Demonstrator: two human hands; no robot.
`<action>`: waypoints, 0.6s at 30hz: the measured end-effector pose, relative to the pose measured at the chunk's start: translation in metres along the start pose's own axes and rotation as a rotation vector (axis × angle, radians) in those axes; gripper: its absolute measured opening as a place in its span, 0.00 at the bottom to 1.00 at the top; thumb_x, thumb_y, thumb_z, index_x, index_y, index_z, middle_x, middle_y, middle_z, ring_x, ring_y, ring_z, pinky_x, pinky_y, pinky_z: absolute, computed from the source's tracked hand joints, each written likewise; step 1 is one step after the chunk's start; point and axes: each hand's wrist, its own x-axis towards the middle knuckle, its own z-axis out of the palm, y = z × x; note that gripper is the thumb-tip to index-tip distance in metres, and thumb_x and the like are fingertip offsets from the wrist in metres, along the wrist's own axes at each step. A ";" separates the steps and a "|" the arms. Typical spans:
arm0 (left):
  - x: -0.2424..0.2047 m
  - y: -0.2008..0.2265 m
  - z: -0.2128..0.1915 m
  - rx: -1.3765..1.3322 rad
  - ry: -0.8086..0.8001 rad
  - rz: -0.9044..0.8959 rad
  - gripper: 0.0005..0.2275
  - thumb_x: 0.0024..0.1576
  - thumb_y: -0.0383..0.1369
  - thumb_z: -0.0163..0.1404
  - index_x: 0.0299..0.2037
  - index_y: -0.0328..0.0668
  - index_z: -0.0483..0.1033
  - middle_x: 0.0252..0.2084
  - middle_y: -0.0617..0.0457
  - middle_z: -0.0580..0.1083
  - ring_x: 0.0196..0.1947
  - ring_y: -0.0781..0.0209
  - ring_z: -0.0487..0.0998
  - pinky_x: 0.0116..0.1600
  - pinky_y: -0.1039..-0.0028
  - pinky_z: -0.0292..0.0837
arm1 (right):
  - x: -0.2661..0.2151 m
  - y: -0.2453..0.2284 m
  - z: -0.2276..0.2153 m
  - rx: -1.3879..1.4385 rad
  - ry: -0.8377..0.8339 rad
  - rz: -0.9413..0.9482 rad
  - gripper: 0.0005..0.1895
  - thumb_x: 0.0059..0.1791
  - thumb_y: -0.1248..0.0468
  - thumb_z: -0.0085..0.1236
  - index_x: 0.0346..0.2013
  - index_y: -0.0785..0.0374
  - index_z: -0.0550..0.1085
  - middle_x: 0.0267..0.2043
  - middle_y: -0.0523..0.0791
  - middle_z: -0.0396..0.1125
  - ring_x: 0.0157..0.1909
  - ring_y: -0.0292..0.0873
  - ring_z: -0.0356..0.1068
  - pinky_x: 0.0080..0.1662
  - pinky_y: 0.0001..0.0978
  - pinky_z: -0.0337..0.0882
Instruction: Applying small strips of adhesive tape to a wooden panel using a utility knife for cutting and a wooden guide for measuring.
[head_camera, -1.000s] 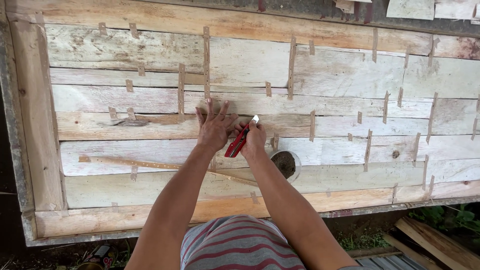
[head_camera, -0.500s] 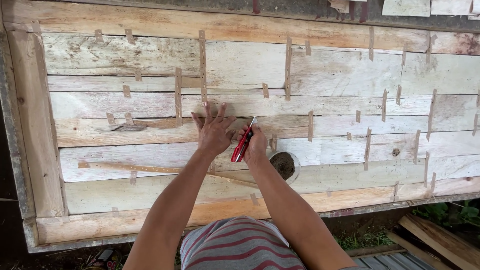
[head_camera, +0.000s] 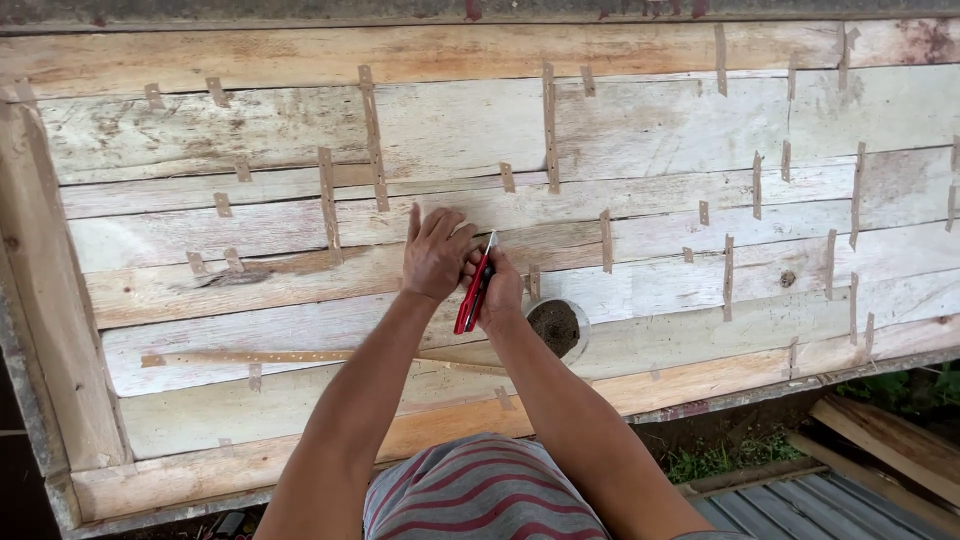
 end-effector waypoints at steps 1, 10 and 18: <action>0.004 -0.002 0.004 -0.005 -0.003 0.004 0.11 0.55 0.46 0.59 0.45 0.61 0.81 0.49 0.60 0.75 0.60 0.55 0.73 0.72 0.41 0.52 | -0.001 -0.002 0.000 0.004 0.005 -0.003 0.11 0.59 0.54 0.42 0.41 0.54 0.71 0.30 0.41 0.67 0.29 0.40 0.70 0.31 0.27 0.72; 0.029 -0.009 0.021 0.025 -0.081 0.056 0.07 0.57 0.43 0.55 0.28 0.61 0.75 0.34 0.66 0.67 0.45 0.65 0.70 0.56 0.66 0.64 | -0.011 -0.039 0.005 -0.073 0.040 0.147 0.11 0.58 0.55 0.44 0.42 0.56 0.71 0.31 0.44 0.68 0.28 0.41 0.70 0.30 0.29 0.73; 0.050 -0.001 0.009 -0.010 -0.491 -0.162 0.04 0.58 0.40 0.54 0.33 0.64 0.71 0.36 0.68 0.66 0.45 0.62 0.71 0.58 0.56 0.61 | -0.032 -0.147 0.018 -2.001 -0.420 -0.657 0.15 0.59 0.55 0.46 0.54 0.59 0.74 0.40 0.50 0.71 0.39 0.58 0.76 0.35 0.49 0.78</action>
